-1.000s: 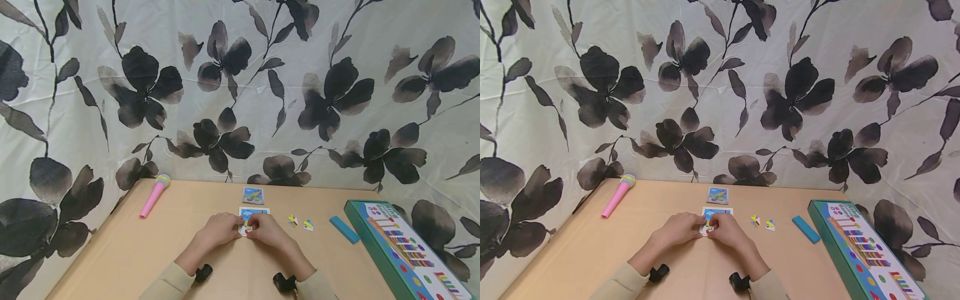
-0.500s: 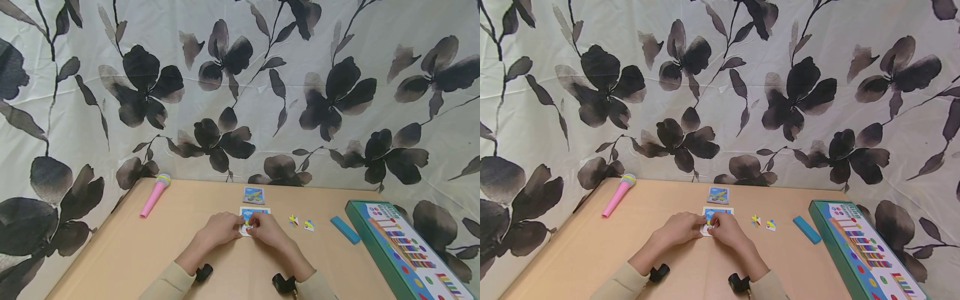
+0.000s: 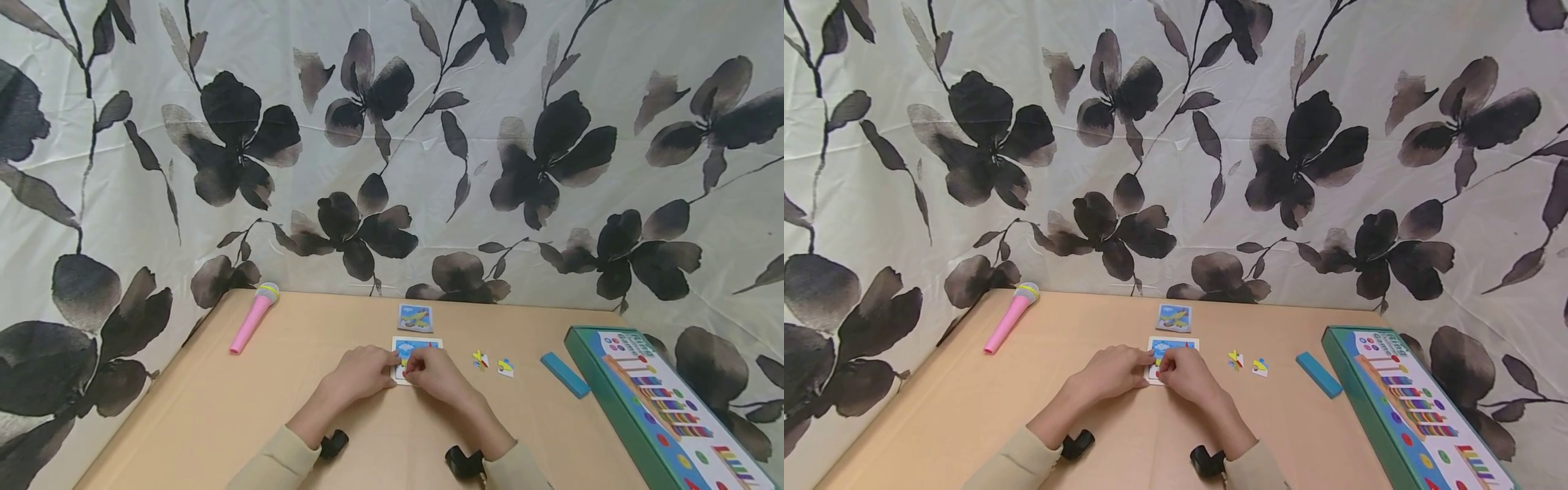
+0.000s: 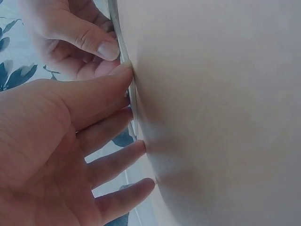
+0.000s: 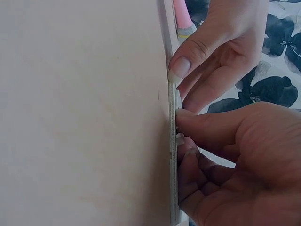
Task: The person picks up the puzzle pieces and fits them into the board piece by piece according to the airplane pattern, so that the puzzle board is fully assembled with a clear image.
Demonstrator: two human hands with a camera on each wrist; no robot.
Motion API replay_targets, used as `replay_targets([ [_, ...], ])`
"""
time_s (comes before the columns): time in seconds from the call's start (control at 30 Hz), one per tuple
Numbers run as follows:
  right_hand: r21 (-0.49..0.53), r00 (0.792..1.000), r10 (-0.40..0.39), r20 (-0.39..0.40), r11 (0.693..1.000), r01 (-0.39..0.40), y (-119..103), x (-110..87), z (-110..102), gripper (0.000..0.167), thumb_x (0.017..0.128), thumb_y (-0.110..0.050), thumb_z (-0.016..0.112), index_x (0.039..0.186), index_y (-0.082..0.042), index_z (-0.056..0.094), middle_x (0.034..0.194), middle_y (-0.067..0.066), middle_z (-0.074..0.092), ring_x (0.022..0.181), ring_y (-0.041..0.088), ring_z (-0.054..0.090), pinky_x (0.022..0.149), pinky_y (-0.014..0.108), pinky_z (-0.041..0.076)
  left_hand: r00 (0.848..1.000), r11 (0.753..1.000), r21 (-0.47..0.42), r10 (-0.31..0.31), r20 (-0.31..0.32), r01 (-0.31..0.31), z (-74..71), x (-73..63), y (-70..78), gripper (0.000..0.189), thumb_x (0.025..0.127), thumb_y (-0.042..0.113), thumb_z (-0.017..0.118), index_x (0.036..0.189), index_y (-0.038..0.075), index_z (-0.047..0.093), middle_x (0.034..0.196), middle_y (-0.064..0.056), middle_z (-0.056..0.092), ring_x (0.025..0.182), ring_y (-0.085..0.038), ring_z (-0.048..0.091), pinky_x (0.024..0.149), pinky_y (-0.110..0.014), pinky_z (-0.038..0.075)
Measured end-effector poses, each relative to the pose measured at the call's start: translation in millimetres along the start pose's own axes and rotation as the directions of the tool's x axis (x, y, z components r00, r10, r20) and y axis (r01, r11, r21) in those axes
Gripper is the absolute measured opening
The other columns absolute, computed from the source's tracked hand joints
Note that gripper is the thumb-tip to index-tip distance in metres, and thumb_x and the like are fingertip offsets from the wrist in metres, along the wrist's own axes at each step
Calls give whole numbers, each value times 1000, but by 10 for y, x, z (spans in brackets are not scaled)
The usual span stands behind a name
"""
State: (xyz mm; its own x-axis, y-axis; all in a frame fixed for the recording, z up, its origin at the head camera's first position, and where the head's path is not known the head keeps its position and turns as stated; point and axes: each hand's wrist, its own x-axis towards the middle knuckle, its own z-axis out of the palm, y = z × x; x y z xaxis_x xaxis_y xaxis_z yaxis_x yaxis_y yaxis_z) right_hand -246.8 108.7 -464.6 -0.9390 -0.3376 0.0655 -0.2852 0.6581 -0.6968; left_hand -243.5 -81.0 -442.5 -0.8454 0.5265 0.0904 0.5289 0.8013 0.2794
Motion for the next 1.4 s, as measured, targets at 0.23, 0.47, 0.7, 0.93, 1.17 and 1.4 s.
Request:
replay_targets([
  [0.23, 8, 1000, 8, 2, 1000, -8, 13, -3, -12, 18, 82, -2, 75, 98, -5, 68, 75, 0, 57, 69, 12, 50, 59, 20, 40, 1000, 1000, 9, -2, 0, 2, 12, 7, -3, 40, 84, 26, 78, 123, 18, 72, 130, 1, 69, 105, -26, 70, 64, -35, 52],
  [0.47, -9, 1000, -23, -8, 1000, 23, -4, -5, -30, 11, 84, -2, 71, 93, -4, 77, 81, 0, 69, 74, 11, 52, 64, 20, 43, 1000, 1000, 21, -2, -3, 2, -12, 7, 9, 41, 84, 27, 78, 124, 18, 72, 131, 1, 68, 106, -27, 70, 64, -36, 52],
  [0.7, -80, 998, -46, 30, 996, 49, -51, -5, -42, 17, 87, -2, 67, 98, -2, 80, 93, 7, 78, 78, 13, 55, 64, 23, 46, 1000, 1000, 13, -9, 10, 9, -31, 0, 25, 41, 85, 26, 77, 125, 17, 71, 134, 2, 66, 112, -28, 68, 66, -36, 53],
  [0.93, -151, 996, -26, 85, 988, 39, -72, -9, -86, 22, 89, -2, 63, 103, -6, 80, 101, 7, 78, 81, 13, 52, 64, 24, 40, 999, 998, 53, 25, 46, -28, -56, -6, 31, 38, 88, 22, 75, 125, 18, 71, 138, -1, 64, 111, -28, 68, 64, -33, 51],
  [1.17, -59, 993, -3, 118, 998, 10, -24, -17, -150, 19, 88, -4, 66, 100, -7, 80, 96, 4, 77, 75, 14, 51, 59, 22, 38, 997, 995, 100, 18, 71, -25, -57, -18, 46, 38, 89, 24, 73, 127, 21, 70, 139, 0, 63, 116, -27, 66, 70, -41, 57],
  [1.4, -16, 998, 36, 42, 999, -36, 121, -42, -329, 18, 87, -3, 65, 100, -9, 77, 96, 3, 72, 82, 14, 56, 70, 25, 48, 999, 996, 94, -8, 47, 3, 41, 6, 35, 38, 88, 26, 74, 125, 22, 71, 139, 1, 63, 118, -24, 66, 67, -42, 56],
])
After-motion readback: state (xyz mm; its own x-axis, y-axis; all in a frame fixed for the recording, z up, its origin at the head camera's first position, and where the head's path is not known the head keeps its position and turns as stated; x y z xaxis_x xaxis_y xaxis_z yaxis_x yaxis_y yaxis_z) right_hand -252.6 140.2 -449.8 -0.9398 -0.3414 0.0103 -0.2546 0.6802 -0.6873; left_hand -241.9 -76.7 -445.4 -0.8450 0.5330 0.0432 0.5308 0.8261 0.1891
